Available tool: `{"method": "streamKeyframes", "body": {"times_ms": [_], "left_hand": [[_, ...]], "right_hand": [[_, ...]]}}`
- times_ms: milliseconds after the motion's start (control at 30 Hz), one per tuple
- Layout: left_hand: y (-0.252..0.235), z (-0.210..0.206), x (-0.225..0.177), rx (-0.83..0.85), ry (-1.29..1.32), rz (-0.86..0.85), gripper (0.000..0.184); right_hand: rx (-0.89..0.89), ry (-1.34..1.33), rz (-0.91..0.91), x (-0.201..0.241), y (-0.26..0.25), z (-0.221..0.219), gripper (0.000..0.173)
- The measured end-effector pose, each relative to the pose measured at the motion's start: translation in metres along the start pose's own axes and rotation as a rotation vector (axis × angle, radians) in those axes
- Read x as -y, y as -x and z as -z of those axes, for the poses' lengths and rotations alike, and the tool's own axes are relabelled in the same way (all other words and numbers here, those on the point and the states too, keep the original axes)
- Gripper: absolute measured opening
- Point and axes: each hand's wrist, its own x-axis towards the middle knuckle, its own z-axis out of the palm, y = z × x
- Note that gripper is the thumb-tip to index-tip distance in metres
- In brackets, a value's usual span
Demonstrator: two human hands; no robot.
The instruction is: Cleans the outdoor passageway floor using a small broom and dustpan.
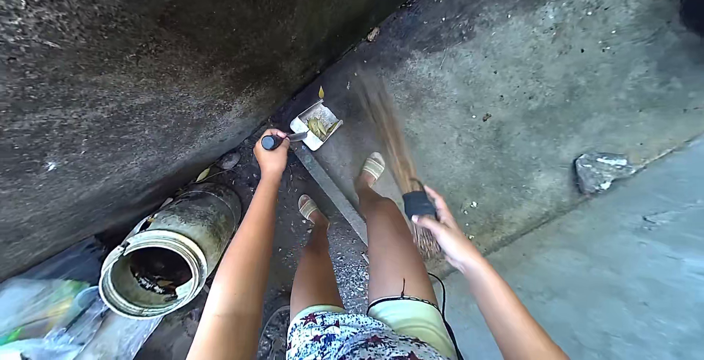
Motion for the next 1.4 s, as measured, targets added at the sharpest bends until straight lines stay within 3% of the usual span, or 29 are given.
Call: {"method": "streamKeyframes", "body": {"times_ms": [100,200,300,433,567,633,767,900,1067,1267,1400], "left_hand": [[0.015,0.000,0.007,-0.076,0.011,0.094,0.015],[0.012,-0.007,0.004,-0.120,0.005,0.136,0.015],[0.002,-0.015,-0.006,-0.119,-0.044,0.141,0.014],[-0.007,-0.019,-0.011,-0.067,-0.082,0.134,0.014],[-0.008,-0.019,-0.015,-0.034,-0.088,0.147,0.016],[-0.004,-0.018,-0.015,-0.038,-0.099,0.158,0.016],[0.007,-0.026,-0.023,-0.114,-0.076,0.226,0.014],[0.008,-0.036,-0.028,-0.145,-0.089,0.261,0.013],[0.001,-0.042,-0.030,-0.121,-0.099,0.275,0.014],[0.006,-0.030,-0.022,-0.023,-0.115,0.185,0.015],[0.018,-0.033,-0.023,-0.097,-0.100,0.171,0.015]], "right_hand": [[-0.064,0.127,0.058,0.034,-0.084,-0.003,0.088],[-0.040,0.378,-0.064,0.058,-0.183,-0.018,0.088],[0.128,0.686,-0.182,0.047,-0.219,-0.044,0.093],[0.295,0.631,-0.186,0.017,-0.180,-0.028,0.094],[0.360,0.367,-0.132,0.030,-0.110,0.032,0.084],[0.346,0.357,-0.108,0.038,-0.085,0.046,0.085],[0.280,0.803,-0.036,0.071,-0.095,0.038,0.088],[0.278,1.240,-0.082,0.111,-0.140,-0.018,0.081],[0.402,1.399,-0.169,0.085,-0.153,-0.064,0.090],[0.524,1.206,-0.225,0.078,-0.107,0.009,0.084],[0.422,0.732,-0.148,0.066,-0.071,0.054,0.086]]}}
